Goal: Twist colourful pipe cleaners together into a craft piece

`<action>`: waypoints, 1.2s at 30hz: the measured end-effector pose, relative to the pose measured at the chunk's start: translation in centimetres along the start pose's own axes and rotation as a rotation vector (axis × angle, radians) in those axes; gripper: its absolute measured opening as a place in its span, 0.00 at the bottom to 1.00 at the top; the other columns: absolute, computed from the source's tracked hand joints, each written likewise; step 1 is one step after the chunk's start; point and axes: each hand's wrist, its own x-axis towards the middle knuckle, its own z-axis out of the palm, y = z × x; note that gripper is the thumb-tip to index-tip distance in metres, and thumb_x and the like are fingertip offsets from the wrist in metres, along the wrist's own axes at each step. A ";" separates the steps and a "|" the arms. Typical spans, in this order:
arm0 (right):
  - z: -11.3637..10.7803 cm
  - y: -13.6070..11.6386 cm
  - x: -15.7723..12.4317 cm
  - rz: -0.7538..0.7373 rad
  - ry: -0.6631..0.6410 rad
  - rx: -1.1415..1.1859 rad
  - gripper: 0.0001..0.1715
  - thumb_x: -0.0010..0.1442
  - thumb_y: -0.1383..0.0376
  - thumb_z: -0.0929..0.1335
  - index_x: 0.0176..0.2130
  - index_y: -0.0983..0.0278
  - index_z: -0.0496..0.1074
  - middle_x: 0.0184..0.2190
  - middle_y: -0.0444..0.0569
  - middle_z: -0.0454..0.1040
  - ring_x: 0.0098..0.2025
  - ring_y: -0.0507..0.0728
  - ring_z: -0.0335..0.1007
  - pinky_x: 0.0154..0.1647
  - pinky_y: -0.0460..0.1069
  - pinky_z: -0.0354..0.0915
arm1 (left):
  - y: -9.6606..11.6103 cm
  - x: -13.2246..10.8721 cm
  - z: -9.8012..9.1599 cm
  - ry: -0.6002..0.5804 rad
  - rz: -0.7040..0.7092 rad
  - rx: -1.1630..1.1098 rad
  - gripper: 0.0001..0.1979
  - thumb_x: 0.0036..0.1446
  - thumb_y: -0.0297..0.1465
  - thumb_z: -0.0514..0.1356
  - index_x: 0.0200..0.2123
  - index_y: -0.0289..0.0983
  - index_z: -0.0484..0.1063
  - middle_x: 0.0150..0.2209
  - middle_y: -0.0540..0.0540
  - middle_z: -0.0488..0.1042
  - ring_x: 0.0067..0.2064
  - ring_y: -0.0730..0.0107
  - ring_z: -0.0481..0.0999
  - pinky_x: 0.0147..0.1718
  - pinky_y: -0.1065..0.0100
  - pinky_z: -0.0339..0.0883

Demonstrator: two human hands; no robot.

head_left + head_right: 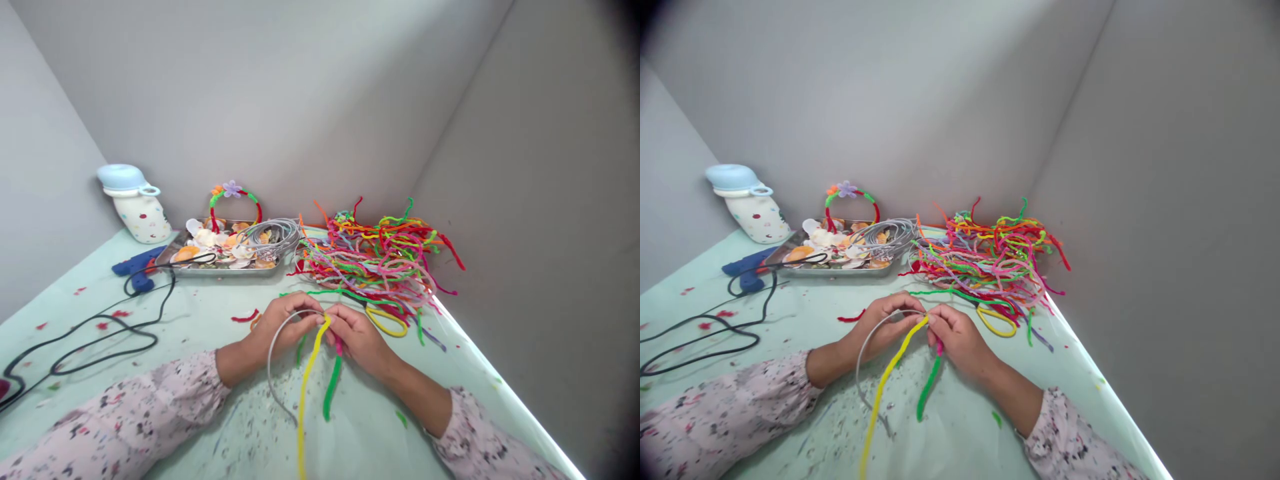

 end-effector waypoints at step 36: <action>0.8 -0.2 -0.9 -0.240 0.169 -0.543 0.05 0.64 0.62 0.61 0.37 0.61 0.64 0.24 0.42 0.72 0.23 0.51 0.64 0.26 0.45 0.58 | -0.5 -0.6 0.0 0.046 0.047 0.049 0.10 0.57 0.37 0.61 0.31 0.35 0.72 0.29 0.49 0.73 0.31 0.72 0.71 0.32 0.72 0.63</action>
